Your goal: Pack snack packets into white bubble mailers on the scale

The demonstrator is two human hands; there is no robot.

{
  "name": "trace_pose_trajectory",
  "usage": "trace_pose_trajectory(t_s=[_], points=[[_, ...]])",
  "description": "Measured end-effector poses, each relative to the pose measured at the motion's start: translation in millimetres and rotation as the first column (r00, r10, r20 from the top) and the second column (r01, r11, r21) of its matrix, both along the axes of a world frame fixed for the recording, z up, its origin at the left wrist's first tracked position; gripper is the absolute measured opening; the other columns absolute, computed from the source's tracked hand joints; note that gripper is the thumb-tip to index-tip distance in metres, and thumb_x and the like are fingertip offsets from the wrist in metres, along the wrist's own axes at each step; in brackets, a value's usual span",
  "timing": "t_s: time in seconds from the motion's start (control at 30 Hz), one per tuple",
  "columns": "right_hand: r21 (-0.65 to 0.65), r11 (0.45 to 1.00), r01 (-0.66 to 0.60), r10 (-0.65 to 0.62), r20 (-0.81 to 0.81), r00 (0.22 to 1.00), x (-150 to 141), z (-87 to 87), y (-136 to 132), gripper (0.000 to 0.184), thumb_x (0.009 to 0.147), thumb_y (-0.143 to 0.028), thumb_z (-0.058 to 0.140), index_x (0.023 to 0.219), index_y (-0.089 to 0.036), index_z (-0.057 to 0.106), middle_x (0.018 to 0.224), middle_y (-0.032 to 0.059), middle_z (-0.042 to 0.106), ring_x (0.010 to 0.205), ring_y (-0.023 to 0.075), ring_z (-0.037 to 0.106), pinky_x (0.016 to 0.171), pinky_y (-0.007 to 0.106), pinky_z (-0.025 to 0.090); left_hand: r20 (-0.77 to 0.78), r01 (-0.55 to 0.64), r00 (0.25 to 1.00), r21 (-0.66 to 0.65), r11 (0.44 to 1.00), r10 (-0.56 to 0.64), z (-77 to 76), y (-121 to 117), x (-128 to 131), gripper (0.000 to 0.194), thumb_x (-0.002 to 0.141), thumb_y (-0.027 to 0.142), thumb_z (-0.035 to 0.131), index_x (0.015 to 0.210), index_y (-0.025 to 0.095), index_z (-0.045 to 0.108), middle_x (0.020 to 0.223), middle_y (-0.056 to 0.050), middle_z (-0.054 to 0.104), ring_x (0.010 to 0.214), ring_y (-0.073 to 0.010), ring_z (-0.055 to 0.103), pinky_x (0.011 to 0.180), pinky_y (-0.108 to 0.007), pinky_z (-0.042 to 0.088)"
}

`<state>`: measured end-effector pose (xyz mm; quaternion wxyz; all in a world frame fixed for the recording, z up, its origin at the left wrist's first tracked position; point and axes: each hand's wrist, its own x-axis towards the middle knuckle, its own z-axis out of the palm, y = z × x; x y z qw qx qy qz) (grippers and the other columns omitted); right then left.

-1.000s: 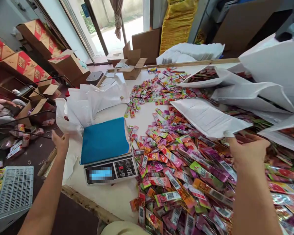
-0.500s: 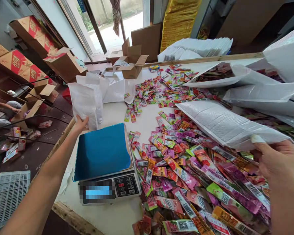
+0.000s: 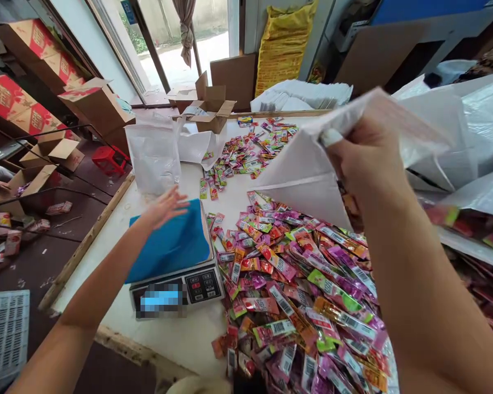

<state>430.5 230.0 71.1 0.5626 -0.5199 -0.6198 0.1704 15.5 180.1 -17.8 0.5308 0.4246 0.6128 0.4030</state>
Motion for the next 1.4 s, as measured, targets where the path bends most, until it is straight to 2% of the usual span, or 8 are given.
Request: trace_pose_trajectory(t_s=[0.1, 0.2, 0.33, 0.43, 0.6, 0.77, 1.13, 1.4], points=[[0.001, 0.933, -0.359, 0.354, -0.158, 0.922, -46.1, 60.6, -41.5, 0.029, 0.090, -0.038, 0.070, 0.106, -0.014, 0.066, 0.105, 0.0037, 0.072, 0.087, 0.0076, 0.067, 0.077, 0.030, 0.050, 0.390, 0.123, 0.920, -0.207, 0.971, -0.033, 21.4, -53.1, 26.8, 0.090, 0.086, 0.075, 0.057, 0.157, 0.024, 0.034, 0.146, -0.026, 0.053, 0.115, -0.0407, 0.068, 0.088, -0.059, 0.060], [0.001, 0.764, -0.646, 0.642, -0.106, 0.759, -92.2, 85.8, -67.3, 0.018, 0.091, -0.029, 0.069, 0.096, -0.013, 0.064, 0.092, -0.0018, 0.068, 0.082, 0.0058, 0.062, 0.081, 0.028, 0.052, 0.505, -0.013, 0.852, -0.242, 0.970, 0.138, 35.7, -85.8, 8.3, 0.090, 0.086, 0.082, 0.043, 0.151, 0.020, 0.044, 0.134, -0.025, 0.062, 0.111, -0.0418, 0.069, 0.077, -0.054, 0.063], [-0.134, 0.457, -0.879, 0.887, -0.009, 0.462, -158.8, 58.8, -68.4, 0.014, 0.088, -0.028, 0.067, 0.086, -0.014, 0.064, 0.085, -0.0013, 0.064, 0.083, 0.0104, 0.059, 0.081, 0.029, 0.054, 0.432, -0.441, 0.755, -0.223, 0.869, 0.494, 29.2, -114.9, -54.8, 0.046, 0.098, 0.047, 0.054, 0.134, 0.019, 0.057, 0.110, -0.015, 0.072, 0.100, -0.0295, 0.071, 0.074, -0.040, 0.064], [-0.169, 0.365, -0.915, 0.923, -0.061, 0.380, -201.6, 16.5, -65.7, 0.010, 0.084, -0.026, 0.065, 0.087, -0.017, 0.066, 0.091, 0.0016, 0.067, 0.086, 0.0140, 0.058, 0.083, 0.030, 0.053, 0.291, -0.628, 0.714, -0.139, 0.766, 0.637, 6.2, -137.1, -91.8, 0.027, 0.090, 0.025, 0.064, 0.116, 0.019, 0.061, 0.098, -0.009, 0.070, 0.090, -0.0227, 0.070, 0.075, -0.037, 0.062], [-0.247, 0.412, -0.877, 0.884, -0.124, 0.450, -219.8, -31.3, -81.0, 0.016, 0.077, -0.026, 0.062, 0.089, -0.018, 0.070, 0.091, 0.0041, 0.069, 0.088, 0.0189, 0.061, 0.083, 0.034, 0.052, -0.122, -0.696, 0.684, 0.185, 0.694, 0.719, -30.0, -163.4, -119.0, 0.031, 0.075, 0.035, 0.077, 0.096, 0.018, 0.060, 0.085, -0.003, 0.063, 0.076, -0.0164, 0.063, 0.070, -0.030, 0.055], [-0.255, 0.438, -0.862, 0.882, -0.061, 0.467, -173.4, -32.4, -92.6, 0.019, 0.075, -0.024, 0.065, 0.092, -0.019, 0.070, 0.096, 0.0044, 0.073, 0.091, 0.0194, 0.064, 0.086, 0.034, 0.053, -0.250, -0.679, 0.621, 0.302, 0.670, 0.743, -38.4, -168.4, -132.5, 0.032, 0.073, 0.039, 0.077, 0.092, 0.017, 0.063, 0.091, -0.006, 0.064, 0.083, -0.0172, 0.060, 0.071, -0.026, 0.047], [-0.355, 0.683, -0.638, 0.686, 0.010, 0.728, -120.0, -105.0, -105.9, 0.026, 0.080, -0.021, 0.057, 0.101, -0.016, 0.072, 0.095, 0.0072, 0.075, 0.084, 0.0195, 0.067, 0.081, 0.037, 0.053, -0.226, -0.663, 0.514, 0.507, 0.551, 0.827, -31.3, -195.4, -143.5, 0.041, 0.086, 0.047, 0.073, 0.109, 0.019, 0.056, 0.104, -0.007, 0.062, 0.098, -0.0175, 0.063, 0.095, -0.032, 0.049], [-0.167, 0.715, -0.678, 0.695, 0.272, 0.666, -164.0, -137.0, -97.7, 0.048, 0.080, -0.017, 0.054, 0.127, -0.015, 0.061, 0.124, 0.0176, 0.066, 0.118, 0.0320, 0.059, 0.101, 0.049, 0.049, -0.219, -0.679, 0.481, 0.520, 0.519, 0.849, -8.7, -216.1, -129.2, 0.042, 0.084, 0.042, 0.074, 0.115, 0.020, 0.059, 0.110, -0.008, 0.064, 0.094, -0.0159, 0.063, 0.083, -0.028, 0.051]])
